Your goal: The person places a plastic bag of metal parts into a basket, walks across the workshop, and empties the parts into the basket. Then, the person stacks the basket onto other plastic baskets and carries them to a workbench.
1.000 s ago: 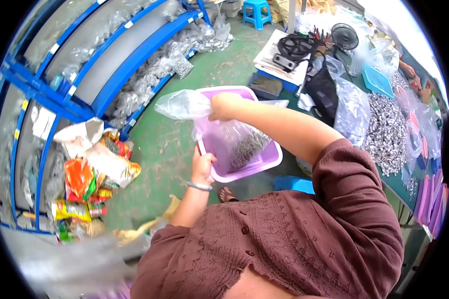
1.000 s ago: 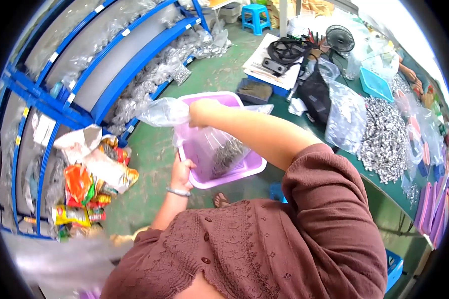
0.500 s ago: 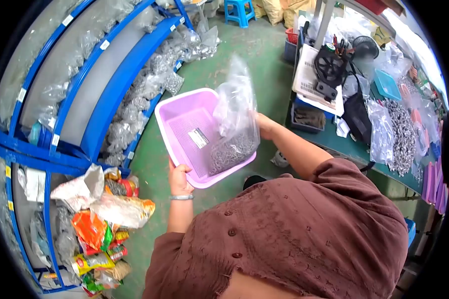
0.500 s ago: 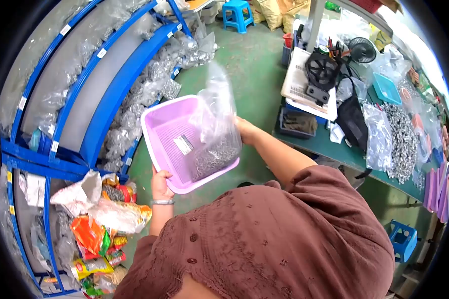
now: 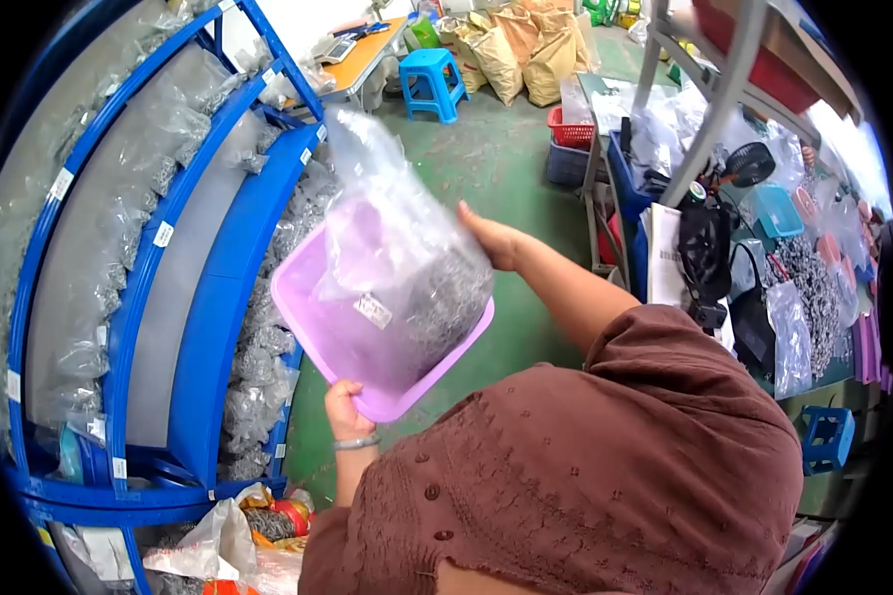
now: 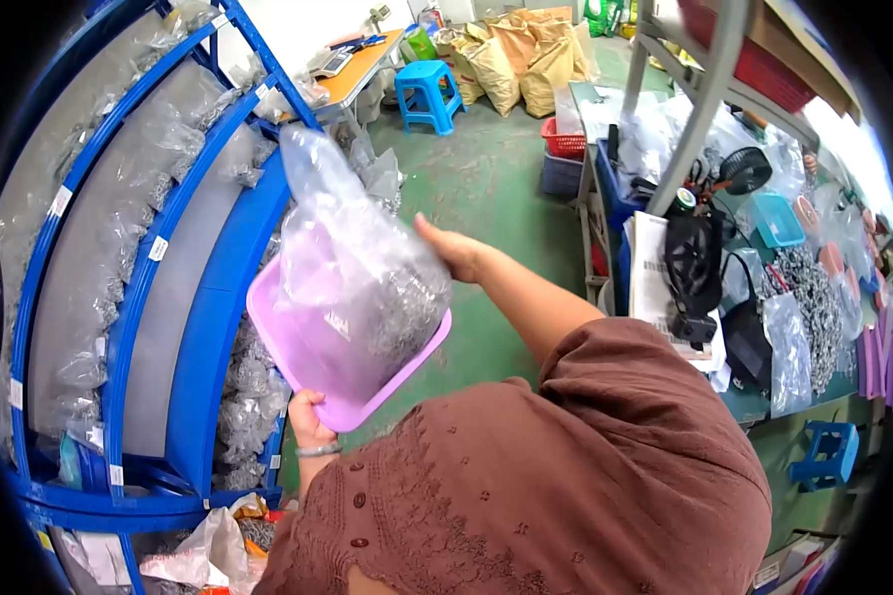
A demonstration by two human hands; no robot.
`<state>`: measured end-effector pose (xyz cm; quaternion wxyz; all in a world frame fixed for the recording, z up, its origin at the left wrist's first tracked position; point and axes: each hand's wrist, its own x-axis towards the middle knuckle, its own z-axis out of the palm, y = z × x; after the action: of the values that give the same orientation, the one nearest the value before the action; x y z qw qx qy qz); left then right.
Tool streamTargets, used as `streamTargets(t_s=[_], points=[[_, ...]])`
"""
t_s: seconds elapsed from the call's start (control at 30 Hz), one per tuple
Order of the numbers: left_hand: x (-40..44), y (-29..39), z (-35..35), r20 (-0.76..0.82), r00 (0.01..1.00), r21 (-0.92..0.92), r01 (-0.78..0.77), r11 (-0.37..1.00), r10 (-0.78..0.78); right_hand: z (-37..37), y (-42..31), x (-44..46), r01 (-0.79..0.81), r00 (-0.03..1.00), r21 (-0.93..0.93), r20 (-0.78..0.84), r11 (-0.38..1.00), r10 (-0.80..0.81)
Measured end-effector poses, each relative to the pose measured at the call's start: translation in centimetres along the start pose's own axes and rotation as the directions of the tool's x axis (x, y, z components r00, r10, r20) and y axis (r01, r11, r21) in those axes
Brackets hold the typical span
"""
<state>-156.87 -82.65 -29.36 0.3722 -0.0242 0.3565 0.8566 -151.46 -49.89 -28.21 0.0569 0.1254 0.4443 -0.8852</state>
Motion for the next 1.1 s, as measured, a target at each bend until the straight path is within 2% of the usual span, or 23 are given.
streamTargets(t_s=[0.07, 0.13, 0.2, 0.23, 0.3, 0.33, 0.4, 0.43, 0.47, 0.53, 0.57, 0.6, 0.67, 0.73, 0.77, 0.8, 0.83, 0.87, 0.9, 0.93, 0.97, 1.0, 1.1], points=[[4.9, 1.7, 0.9, 0.039, 0.997, 0.014, 0.059, 0.998, -0.06, -0.2, -1.0, 1.7, 0.037, 0.998, 0.095, -0.057, 0.995, -0.031], [10.0, 3.1, 1.9, 0.072, 0.992, 0.05, 0.098, 0.994, -0.101, -2.4, -0.8, 5.5, 0.147, 0.987, 0.345, 0.006, 0.927, -0.159], [15.5, 4.1, 2.6, 0.096, 0.989, 0.115, 0.104, 0.988, -0.115, -4.1, -1.8, 7.7, 0.255, 0.967, 0.416, -0.114, 0.873, -0.228], [18.7, 4.2, 2.1, 0.12, 0.984, 0.127, 0.113, 0.985, -0.128, -5.4, -2.5, 8.7, 0.34, 0.927, 0.305, -0.268, 0.89, -0.263], [24.9, 5.5, 2.6, 0.219, 0.964, 0.179, 0.109, 0.978, -0.148, -7.4, -4.9, 10.9, 0.444, 0.761, 0.056, -0.551, 0.894, -0.343], [27.9, 5.8, 3.3, 0.267, 0.951, 0.193, 0.107, 0.975, -0.157, -8.2, -6.4, 11.9, 0.457, 0.683, 0.002, -0.642, 0.889, -0.35], [33.2, 7.1, 4.8, 0.258, 0.947, 0.303, 0.111, 0.947, -0.194, -8.4, -9.9, 13.1, 0.494, 0.578, -0.143, -0.683, 0.858, -0.446], [35.1, 7.5, 7.0, 0.262, 0.945, 0.313, 0.108, 0.944, -0.195, -7.0, -12.0, 14.1, 0.438, 0.494, -0.248, -0.737, 0.864, -0.462], [37.1, 7.3, 8.8, 0.267, 0.942, 0.323, 0.111, 0.94, -0.203, -7.6, -13.1, 15.4, 0.436, 0.427, -0.379, -0.711, 0.816, -0.559], [43.1, 6.9, 9.4, 0.277, 0.896, 0.286, 0.267, 0.92, -0.346, -7.9, -15.5, 18.0, 0.312, 0.365, -0.577, -0.661, 0.755, -0.656], [46.5, 6.3, 9.3, 0.283, 0.868, 0.271, 0.335, 0.902, -0.407, -10.9, -16.4, 19.9, 0.003, 0.275, -0.751, -0.634, 0.66, -0.723], [49.2, 5.7, 9.6, 0.285, 0.838, 0.256, 0.401, 0.88, -0.465, -9.2, -18.3, 20.6, -0.218, 0.136, -0.835, -0.538, 0.505, -0.832], [52.9, 5.0, 12.4, 0.3, 0.792, 0.286, 0.458, 0.842, -0.532, -9.8, -21.4, 22.8, -0.355, 0.191, -0.906, -0.312, 0.231, -0.931], [56.7, 4.0, 15.5, 0.316, 0.733, 0.295, 0.528, 0.796, -0.603, -11.2, -25.6, 24.1, 0.015, 0.383, -0.928, -0.338, 0.371, -0.86], [58.5, 3.9, 16.5, 0.316, 0.696, 0.296, 0.574, 0.764, -0.645, -12.7, -27.5, 24.2, 0.122, 0.373, -0.83, -0.469, 0.543, -0.801], [60.4, 3.7, 17.9, 0.32, 0.658, 0.297, 0.614, 0.732, -0.682, -16.8, -28.5, 24.4, 0.097, 0.239, -0.902, -0.39, 0.421, -0.889], [60.7, 3.8, 21.0, 0.33, 0.706, 0.325, 0.538, 0.778, -0.627, -20.8, -29.2, 23.7, -0.118, 0.149, -0.955, -0.29, 0.274, -0.945], [63.6, 2.9, 22.2, 0.353, 0.679, 0.326, 0.555, 0.765, -0.644, -24.8, -29.8, 22.8, -0.336, 0.088, -0.933, -0.17, 0.131, -0.982], [66.8, 2.1, 23.0, 0.37, 0.656, 0.327, 0.571, 0.753, -0.658, -28.7, -29.6, 22.8, -0.156, 0.158, -0.901, -0.428, 0.406, -0.89], [69.5, 1.6, 24.2, 0.379, 0.636, 0.335, 0.583, 0.741, -0.672, -31.1, -29.3, 23.6, 0.011, 0.28, -0.752, -0.631, 0.66, -0.724], [71.5, 0.9, 26.3, 0.36, 0.713, 0.35, 0.495, 0.795, -0.602, -30.7, -30.5, 24.4, 0.351, 0.53, -0.4, -0.66, 0.846, -0.532], [73.6, 0.6, 28.5, 0.372, 0.728, 0.379, 0.447, 0.81, -0.576, -30.3, -31.7, 24.9, 0.495, 0.77, 0.104, -0.513, 0.863, -0.38], [78.0, -0.5, 34.8, 0.428, 0.73, 0.452, 0.338, 0.826, -0.533, -36.3, -36.5, 27.0, 0.379, 0.785, 0.111, -0.564, 0.919, -0.256]])
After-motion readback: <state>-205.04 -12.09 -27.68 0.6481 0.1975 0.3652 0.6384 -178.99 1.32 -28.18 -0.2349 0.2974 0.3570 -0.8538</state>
